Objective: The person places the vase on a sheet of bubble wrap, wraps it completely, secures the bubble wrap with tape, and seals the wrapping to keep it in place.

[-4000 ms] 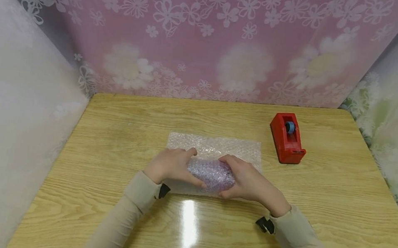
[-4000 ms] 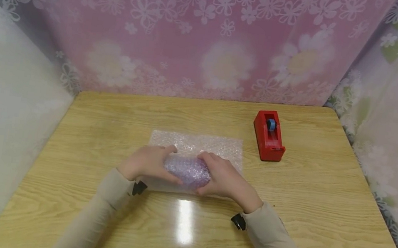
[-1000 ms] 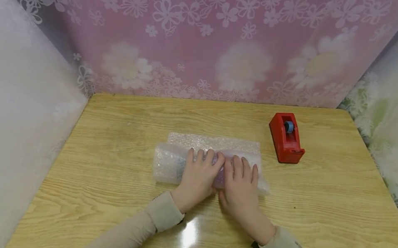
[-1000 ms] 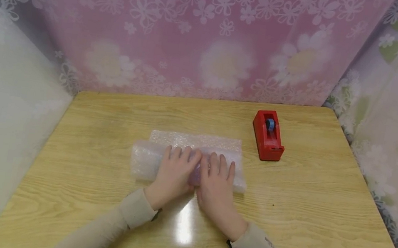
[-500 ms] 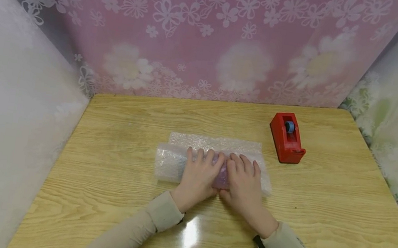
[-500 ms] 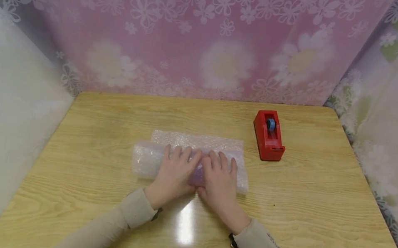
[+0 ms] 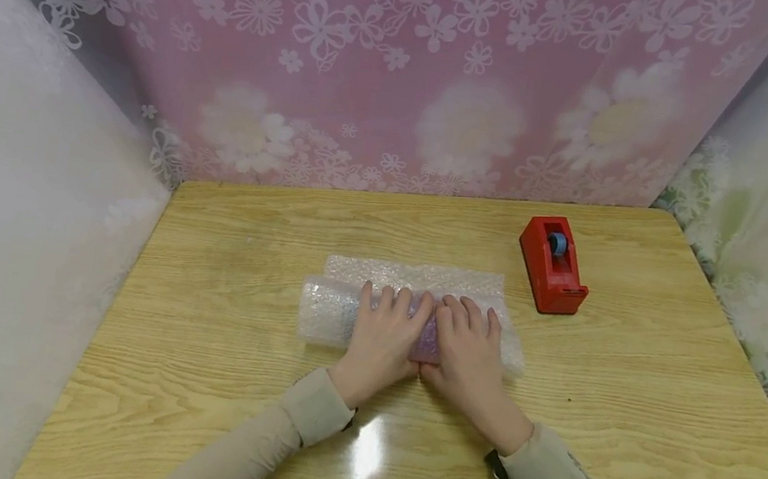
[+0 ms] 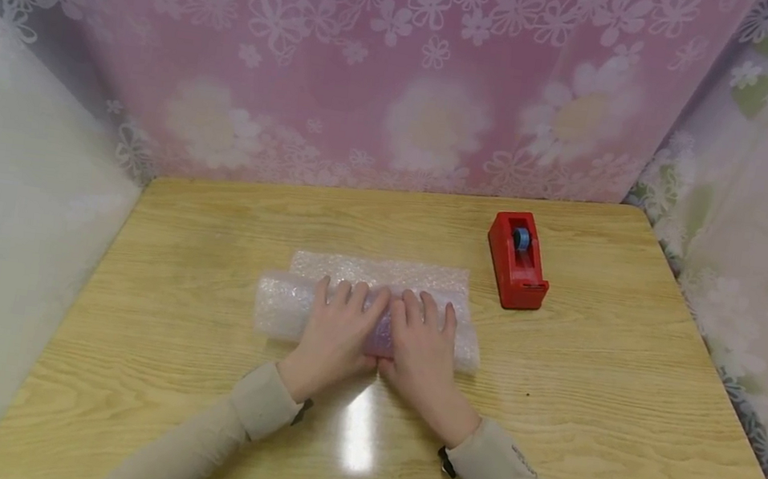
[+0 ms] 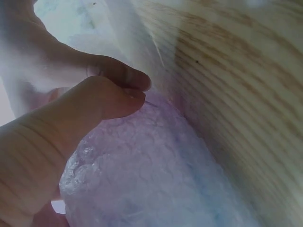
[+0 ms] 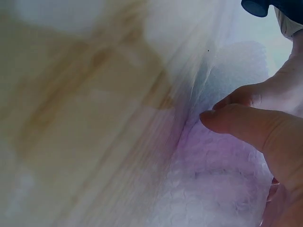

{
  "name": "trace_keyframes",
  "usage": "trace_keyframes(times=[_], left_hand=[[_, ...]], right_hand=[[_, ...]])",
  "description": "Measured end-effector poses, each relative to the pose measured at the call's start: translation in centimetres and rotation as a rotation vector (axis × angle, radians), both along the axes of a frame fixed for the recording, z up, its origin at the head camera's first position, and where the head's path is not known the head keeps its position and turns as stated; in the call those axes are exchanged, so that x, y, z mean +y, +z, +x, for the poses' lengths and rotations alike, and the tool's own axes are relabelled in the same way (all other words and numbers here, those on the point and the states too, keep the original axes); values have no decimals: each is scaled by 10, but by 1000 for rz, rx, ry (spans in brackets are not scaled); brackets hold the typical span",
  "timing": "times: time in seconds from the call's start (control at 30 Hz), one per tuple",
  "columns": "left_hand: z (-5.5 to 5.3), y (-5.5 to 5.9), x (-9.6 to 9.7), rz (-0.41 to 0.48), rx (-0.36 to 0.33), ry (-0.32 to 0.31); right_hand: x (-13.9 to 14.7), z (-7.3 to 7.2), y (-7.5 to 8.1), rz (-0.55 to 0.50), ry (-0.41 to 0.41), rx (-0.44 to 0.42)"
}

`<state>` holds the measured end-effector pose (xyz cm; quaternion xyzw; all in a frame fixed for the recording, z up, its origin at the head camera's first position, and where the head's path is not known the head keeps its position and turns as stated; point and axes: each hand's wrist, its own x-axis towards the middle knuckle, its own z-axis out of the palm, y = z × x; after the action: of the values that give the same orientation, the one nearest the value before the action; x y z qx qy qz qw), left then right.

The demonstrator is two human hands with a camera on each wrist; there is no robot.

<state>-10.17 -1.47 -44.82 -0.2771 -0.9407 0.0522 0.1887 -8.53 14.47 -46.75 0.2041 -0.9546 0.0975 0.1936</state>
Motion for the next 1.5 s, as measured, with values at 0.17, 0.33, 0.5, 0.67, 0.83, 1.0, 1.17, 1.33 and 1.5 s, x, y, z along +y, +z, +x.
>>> trace_keyframes(times=[0.17, 0.33, 0.5, 0.67, 0.83, 1.0, 1.17, 1.33, 1.5], left_hand=[[-1, 3, -1, 10, -34, -12], [-4, 7, -4, -1, -123, -7], [-9, 9, -5, -24, -162, -21], [-16, 12, -6, -7, -216, -41], [-24, 15, -8, 7, -279, -51], [-27, 18, -10, 28, -332, -53], [-27, 21, -11, 33, -378, -30], [-24, 24, -12, 43, -442, -3], [-19, 24, -12, 62, -476, 47]], right_hand=[[0, 0, 2, 16, -10, -10], [-1, 0, 2, 19, -12, -34], [0, -4, 4, 16, -28, -69], [0, -7, 8, 4, -38, -126], [0, -11, 9, -7, -33, -137], [0, -15, 10, 4, -20, -130], [1, -18, 12, 19, 0, -160], [2, -20, 18, 40, 27, -219], [3, -23, 20, 75, 54, -253]])
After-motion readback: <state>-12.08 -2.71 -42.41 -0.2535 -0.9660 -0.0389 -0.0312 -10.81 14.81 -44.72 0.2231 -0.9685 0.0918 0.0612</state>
